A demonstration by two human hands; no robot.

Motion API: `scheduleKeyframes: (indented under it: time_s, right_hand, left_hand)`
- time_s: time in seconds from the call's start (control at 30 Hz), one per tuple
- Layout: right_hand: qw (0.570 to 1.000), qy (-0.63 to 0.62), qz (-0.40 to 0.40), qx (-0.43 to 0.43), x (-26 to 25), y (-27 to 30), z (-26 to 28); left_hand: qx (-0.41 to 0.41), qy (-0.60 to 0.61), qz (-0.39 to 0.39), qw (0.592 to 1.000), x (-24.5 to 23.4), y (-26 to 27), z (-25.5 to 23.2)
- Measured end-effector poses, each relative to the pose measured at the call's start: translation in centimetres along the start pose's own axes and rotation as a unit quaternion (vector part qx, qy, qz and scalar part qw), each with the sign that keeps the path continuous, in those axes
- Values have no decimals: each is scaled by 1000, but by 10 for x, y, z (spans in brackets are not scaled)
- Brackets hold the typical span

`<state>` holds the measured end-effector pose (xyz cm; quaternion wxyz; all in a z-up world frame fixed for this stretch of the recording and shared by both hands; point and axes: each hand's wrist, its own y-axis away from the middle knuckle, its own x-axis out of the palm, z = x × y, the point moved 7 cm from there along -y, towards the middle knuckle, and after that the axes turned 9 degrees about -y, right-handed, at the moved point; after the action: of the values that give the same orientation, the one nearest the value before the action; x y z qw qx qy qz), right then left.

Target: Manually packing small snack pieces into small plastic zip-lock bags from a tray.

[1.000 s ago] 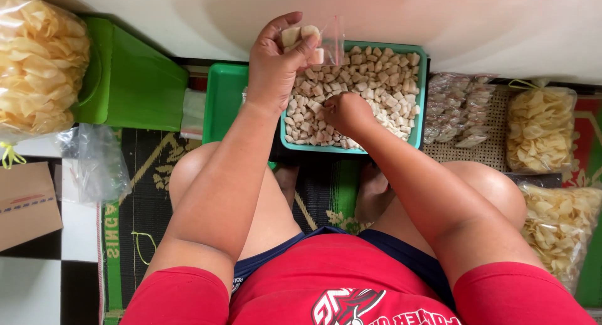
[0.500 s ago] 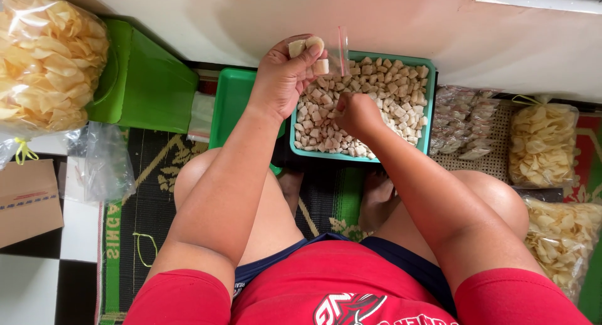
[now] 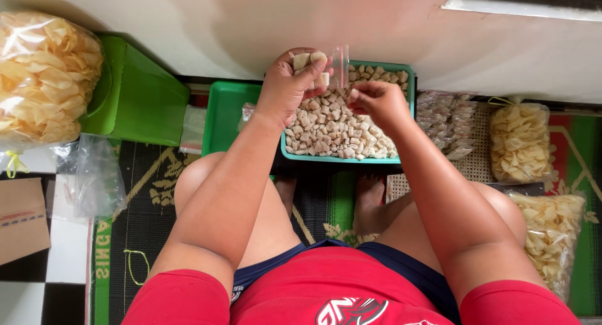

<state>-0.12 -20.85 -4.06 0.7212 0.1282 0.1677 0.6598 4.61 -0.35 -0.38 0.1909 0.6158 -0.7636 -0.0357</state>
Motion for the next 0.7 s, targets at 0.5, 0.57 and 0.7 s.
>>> scheduleKeyframes:
  time_s: [0.5, 0.57, 0.7]
  right_hand:
    - [972, -114, -36, -204, -69, 54, 31]
    - [972, -113, -33, -201, -72, 54, 29]
    - [971, -139, -36, -193, -81, 56, 19]
  left_hand:
    - [-14, 20, 81, 996, 72, 18, 33]
    - [-17, 13, 87, 996, 79, 18, 35]
    - [-27, 6, 99, 995, 93, 18, 41]
